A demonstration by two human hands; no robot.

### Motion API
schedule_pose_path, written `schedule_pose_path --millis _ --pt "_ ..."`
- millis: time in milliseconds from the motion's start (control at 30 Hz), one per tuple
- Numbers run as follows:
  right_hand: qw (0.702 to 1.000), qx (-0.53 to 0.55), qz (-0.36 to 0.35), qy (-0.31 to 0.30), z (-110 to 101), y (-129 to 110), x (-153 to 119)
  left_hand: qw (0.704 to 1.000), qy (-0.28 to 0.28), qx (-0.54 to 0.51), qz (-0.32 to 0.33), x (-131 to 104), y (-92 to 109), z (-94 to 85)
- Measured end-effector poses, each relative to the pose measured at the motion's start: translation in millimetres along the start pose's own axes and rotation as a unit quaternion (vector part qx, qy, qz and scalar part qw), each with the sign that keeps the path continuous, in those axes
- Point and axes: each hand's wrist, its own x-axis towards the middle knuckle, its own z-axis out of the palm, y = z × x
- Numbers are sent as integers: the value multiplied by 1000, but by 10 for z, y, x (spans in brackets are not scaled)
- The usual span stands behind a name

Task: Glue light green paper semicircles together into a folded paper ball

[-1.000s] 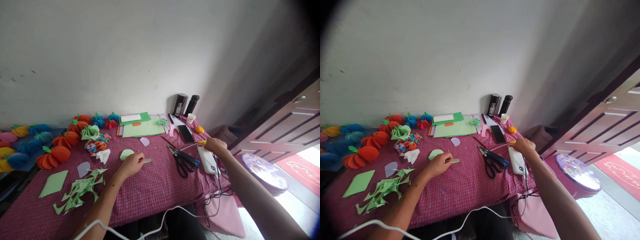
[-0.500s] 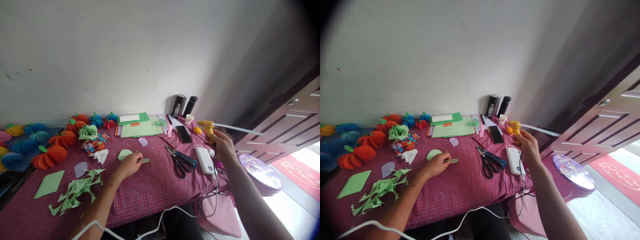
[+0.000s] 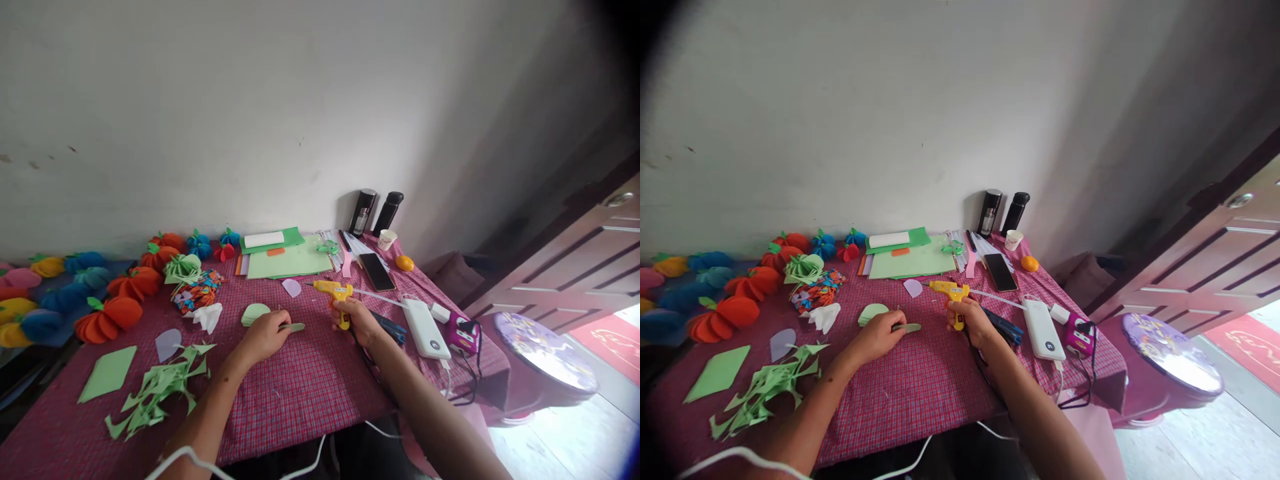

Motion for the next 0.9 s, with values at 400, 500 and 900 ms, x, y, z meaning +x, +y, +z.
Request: schedule_pose_path --millis 400,500,900 --pt "994 -45 -72 63 -2 94 79 884 6 -436 -171 26 88 -84" --pt "996 -7 -75 53 53 68 39 855 -19 -486 -181 22 123 -80" --pt "991 -108 -49 55 427 326 67 909 -2 -382 -166 23 118 -24"
